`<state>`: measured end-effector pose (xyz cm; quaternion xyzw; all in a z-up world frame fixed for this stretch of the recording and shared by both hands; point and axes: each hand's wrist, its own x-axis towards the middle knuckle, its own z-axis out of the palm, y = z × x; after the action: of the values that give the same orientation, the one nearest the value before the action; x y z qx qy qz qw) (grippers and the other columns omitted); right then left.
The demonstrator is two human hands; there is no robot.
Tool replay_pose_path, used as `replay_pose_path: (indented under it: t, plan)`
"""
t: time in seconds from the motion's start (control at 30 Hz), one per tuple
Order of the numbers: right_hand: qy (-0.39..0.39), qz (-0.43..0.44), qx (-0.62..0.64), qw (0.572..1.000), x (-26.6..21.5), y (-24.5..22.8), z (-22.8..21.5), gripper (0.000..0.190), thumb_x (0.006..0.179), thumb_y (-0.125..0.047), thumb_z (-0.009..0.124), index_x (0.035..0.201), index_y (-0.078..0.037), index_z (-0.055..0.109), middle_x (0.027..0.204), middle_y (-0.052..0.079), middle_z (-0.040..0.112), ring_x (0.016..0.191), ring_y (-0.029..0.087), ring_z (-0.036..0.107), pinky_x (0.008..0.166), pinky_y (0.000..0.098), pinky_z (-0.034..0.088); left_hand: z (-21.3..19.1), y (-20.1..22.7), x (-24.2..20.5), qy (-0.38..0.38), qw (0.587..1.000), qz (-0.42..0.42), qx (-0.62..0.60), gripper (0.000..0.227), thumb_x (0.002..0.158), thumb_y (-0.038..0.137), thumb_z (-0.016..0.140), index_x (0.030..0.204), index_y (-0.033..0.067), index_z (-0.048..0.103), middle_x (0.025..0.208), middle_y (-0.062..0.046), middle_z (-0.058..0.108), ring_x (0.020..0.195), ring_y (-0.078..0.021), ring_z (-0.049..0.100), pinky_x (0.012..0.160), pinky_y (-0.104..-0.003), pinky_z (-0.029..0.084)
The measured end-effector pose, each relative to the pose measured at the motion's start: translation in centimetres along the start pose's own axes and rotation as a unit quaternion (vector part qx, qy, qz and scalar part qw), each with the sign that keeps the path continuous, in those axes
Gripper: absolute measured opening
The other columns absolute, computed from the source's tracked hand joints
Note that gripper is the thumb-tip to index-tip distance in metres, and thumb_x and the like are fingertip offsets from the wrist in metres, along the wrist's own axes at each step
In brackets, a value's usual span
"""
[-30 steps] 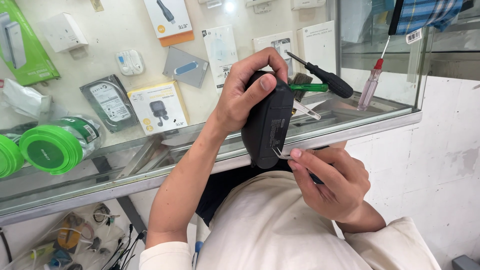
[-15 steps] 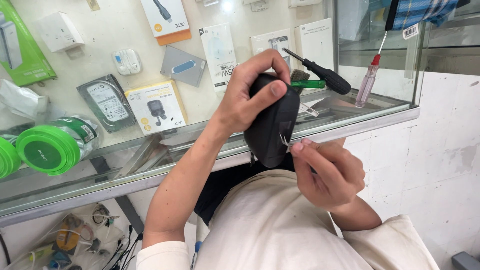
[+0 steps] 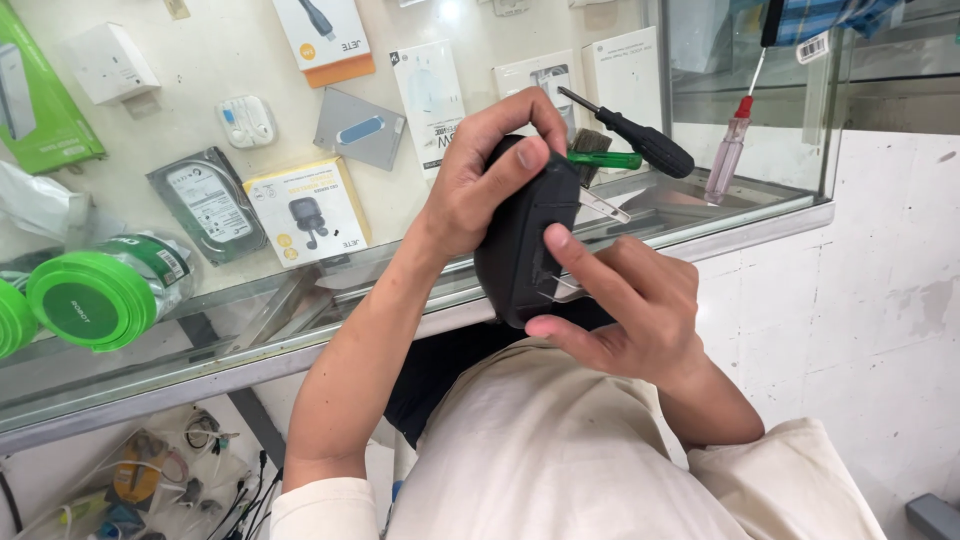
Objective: Disassembling a portable Bluetooth speaker using a screwdriver and prying tool
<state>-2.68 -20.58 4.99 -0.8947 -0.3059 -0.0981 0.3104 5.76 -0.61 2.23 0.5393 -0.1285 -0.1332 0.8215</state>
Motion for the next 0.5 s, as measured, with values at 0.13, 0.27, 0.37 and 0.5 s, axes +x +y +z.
replay_pose_path:
  t: [0.13,0.27,0.37,0.5]
  plan:
    - [0.011,-0.027,-0.011,1.000,-0.4,0.6,0.5,0.055,0.101,-0.054,0.074,0.135,-0.010,0.069,0.073,0.002,0.046,0.059,0.017,0.040,0.053,0.0306,0.035,0.0,0.0,-0.1,0.003,1.000,-0.022,-0.011,0.051,0.099,0.060,0.050,0.092,0.0102,0.053,0.085,0.001,0.050,0.074,-0.0110,0.049,0.066,-0.024,0.045]
    - [0.018,-0.040,0.039,0.998,-0.1,0.3,0.4,0.043,0.103,-0.045,0.070,0.130,-0.011,0.071,0.075,0.001,0.054,0.057,0.015,0.042,0.052,0.0285,0.036,-0.1,-0.2,-0.1,-0.004,1.000,-0.021,-0.014,0.046,0.100,0.055,0.049,0.092,0.0100,0.054,0.087,0.001,0.050,0.077,-0.0110,0.048,0.070,-0.025,0.043]
    - [-0.019,-0.014,0.115,0.993,-0.4,-0.2,-0.5,0.039,0.108,-0.032,0.055,0.133,-0.005,0.068,0.086,0.009,0.057,0.068,0.018,0.048,0.059,0.0296,0.042,-0.1,-0.1,0.0,-0.017,0.999,-0.024,-0.045,0.051,0.100,0.060,0.050,0.093,0.0097,0.054,0.088,0.000,0.050,0.078,-0.0113,0.048,0.070,-0.025,0.046]
    - [-0.008,0.045,0.122,0.991,-0.9,-0.9,-1.7,0.036,0.110,-0.017,0.049,0.133,0.005,0.066,0.093,0.014,0.056,0.076,0.022,0.051,0.063,0.0304,0.041,-0.2,0.4,0.0,-0.038,0.997,-0.028,-0.062,0.053,0.099,0.063,0.049,0.091,0.0107,0.054,0.086,0.001,0.050,0.078,-0.0114,0.046,0.072,-0.025,0.039]
